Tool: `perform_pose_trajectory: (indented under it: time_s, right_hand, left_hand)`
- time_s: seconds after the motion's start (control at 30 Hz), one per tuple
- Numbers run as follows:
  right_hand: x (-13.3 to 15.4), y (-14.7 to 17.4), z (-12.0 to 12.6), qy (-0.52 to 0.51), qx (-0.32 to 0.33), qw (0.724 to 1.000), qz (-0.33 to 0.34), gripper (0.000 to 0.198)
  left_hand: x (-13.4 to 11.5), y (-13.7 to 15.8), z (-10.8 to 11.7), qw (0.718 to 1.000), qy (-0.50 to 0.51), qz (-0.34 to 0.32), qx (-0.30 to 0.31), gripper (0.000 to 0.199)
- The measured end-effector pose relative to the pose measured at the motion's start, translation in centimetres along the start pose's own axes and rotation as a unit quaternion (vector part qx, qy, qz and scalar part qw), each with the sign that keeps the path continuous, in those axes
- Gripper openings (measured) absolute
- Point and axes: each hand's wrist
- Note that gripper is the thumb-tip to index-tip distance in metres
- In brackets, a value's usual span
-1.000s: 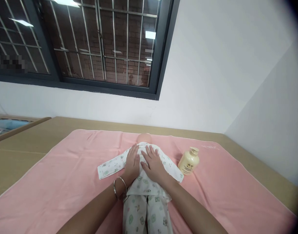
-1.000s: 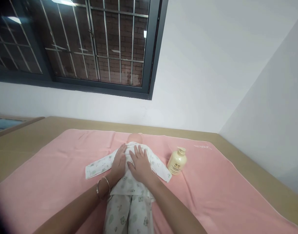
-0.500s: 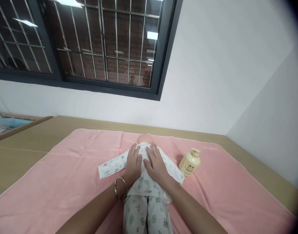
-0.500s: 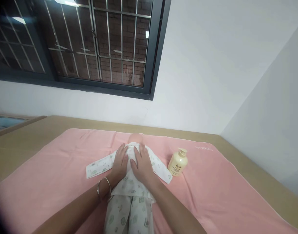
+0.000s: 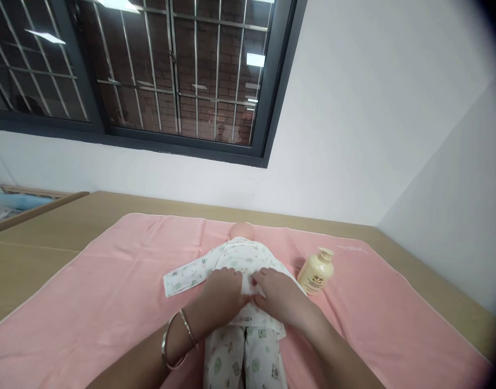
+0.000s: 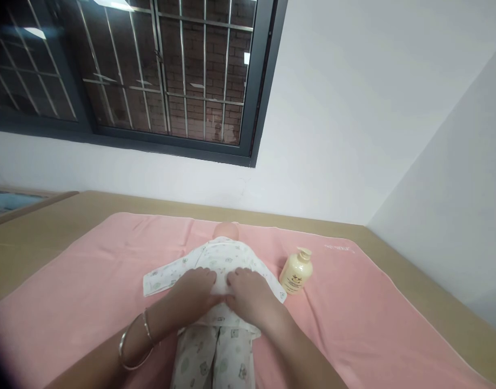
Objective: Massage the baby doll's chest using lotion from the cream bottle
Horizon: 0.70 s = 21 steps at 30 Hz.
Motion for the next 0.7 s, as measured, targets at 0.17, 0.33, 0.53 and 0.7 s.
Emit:
perform_pose_trajectory:
  time_s: [0.17, 0.33, 0.53, 0.7]
  right_hand:
    - [2.4, 1.0, -1.5, 0.076, 0.086, 0.993, -0.006, 0.045]
    - [3.2, 0.2, -4.0, 0.113, 0.021, 0.993, -0.020, 0.042]
    - [3.0, 0.9, -2.9, 0.098, 0.016, 0.995, -0.001, 0.017]
    - [3.0, 1.7, -1.4, 0.095, 0.050, 0.994, 0.003, 0.022]
  left_hand:
    - [-0.4, 1.6, 0.3, 0.987, -0.083, -0.062, 0.125, 0.032]
    - [-1.2, 1.4, 0.9, 0.984, -0.086, -0.052, 0.147, 0.014]
    - [-1.1, 1.9, 1.2, 0.987, -0.071, -0.061, 0.130, 0.018]
    - [-1.2, 2.3, 1.9, 0.986, -0.066, -0.074, 0.131, 0.015]
Point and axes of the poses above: each hand's wrist, its own y-axis away from the middle knuckle, its own z-axis out of the back of the hand, x = y × z, and after that the axes turned 5 degrees about x, right-handed
